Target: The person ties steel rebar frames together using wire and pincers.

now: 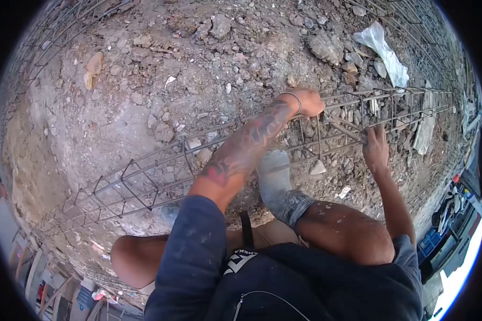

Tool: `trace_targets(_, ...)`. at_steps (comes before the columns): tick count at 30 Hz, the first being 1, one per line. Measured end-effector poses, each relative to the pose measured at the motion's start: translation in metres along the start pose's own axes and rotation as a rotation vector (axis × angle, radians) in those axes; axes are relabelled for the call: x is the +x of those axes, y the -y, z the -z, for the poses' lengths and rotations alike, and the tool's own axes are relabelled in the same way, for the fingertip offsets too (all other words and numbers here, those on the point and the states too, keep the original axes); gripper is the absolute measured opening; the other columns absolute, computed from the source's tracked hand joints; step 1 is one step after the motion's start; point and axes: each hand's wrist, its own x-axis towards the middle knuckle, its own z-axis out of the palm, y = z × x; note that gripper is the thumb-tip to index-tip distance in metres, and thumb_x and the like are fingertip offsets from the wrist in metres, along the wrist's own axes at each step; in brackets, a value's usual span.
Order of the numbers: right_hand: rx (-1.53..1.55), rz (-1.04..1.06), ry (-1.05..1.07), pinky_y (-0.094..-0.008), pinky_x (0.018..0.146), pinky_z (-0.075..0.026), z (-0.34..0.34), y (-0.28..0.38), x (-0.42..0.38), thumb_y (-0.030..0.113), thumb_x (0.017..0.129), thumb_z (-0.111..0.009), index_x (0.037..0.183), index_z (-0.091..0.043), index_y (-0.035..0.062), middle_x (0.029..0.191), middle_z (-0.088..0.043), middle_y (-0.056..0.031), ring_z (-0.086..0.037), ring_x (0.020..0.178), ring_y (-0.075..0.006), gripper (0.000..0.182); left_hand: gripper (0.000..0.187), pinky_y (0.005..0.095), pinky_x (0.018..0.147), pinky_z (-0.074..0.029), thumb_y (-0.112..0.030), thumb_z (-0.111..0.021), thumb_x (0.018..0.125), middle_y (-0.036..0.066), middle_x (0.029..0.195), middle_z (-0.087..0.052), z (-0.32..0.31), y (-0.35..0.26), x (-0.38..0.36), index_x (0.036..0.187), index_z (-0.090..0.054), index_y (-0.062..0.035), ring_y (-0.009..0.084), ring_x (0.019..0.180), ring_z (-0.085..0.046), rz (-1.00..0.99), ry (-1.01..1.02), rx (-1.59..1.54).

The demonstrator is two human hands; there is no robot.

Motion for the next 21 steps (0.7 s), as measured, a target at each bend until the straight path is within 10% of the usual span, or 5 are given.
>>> trace_targets(2, -0.049, 0.014, -0.093, -0.0400, 0.070, -0.054, 0.002, 0.002, 0.004, 0.019, 0.092, -0.053, 0.109, -0.057, 0.0110, 0.098, -0.052, -0.0117, -0.053, 0.095, -0.0266, 0.019, 0.041, 0.0405, 0.086, -0.044, -0.033, -0.049, 0.088, 0.020, 0.110, -0.063, 0.019, 0.000, 0.006, 0.100, -0.065, 0.0031, 0.0298, 0.096, -0.060, -0.310, 0.304, 0.196)
trace_targets(8, 0.136, -0.205, 0.302, -0.0411, 0.086, -0.051, 0.017, 0.019, -0.007, 0.014, 0.090, -0.054, 0.122, -0.047, 0.0095, 0.097, -0.065, -0.0142, -0.062, 0.095, -0.0337, 0.032, 0.039, 0.0362, 0.091, -0.041, -0.028, -0.054, 0.090, 0.019, 0.117, -0.060, -0.008, 0.014, 0.010, 0.105, -0.063, 0.0063, 0.0248, 0.107, -0.055, -0.049, 0.375, -0.373)
trace_targets(14, 0.185, -0.170, 0.137, -0.0478, 0.106, -0.031, 0.020, 0.035, -0.039, 0.014, 0.091, -0.053, 0.131, -0.036, 0.0053, 0.113, -0.062, -0.0188, -0.052, 0.117, -0.0348, 0.045, 0.037, 0.0334, 0.100, -0.036, -0.022, -0.062, 0.087, 0.019, 0.128, -0.055, -0.018, 0.022, 0.016, 0.114, -0.062, 0.0037, 0.0253, 0.121, -0.047, 0.117, 0.364, -0.727)
trace_targets(21, 0.238, -0.256, 0.125, -0.0484, 0.101, -0.035, 0.005, 0.034, -0.064, 0.013, 0.089, -0.053, 0.131, -0.040, 0.0057, 0.116, -0.058, -0.0228, -0.051, 0.115, -0.0386, 0.045, 0.021, 0.0337, 0.075, -0.044, -0.022, -0.062, 0.088, 0.009, 0.081, -0.063, -0.007, 0.011, -0.005, 0.082, -0.063, -0.0015, 0.0177, 0.081, -0.056, 0.123, 0.259, -0.530)
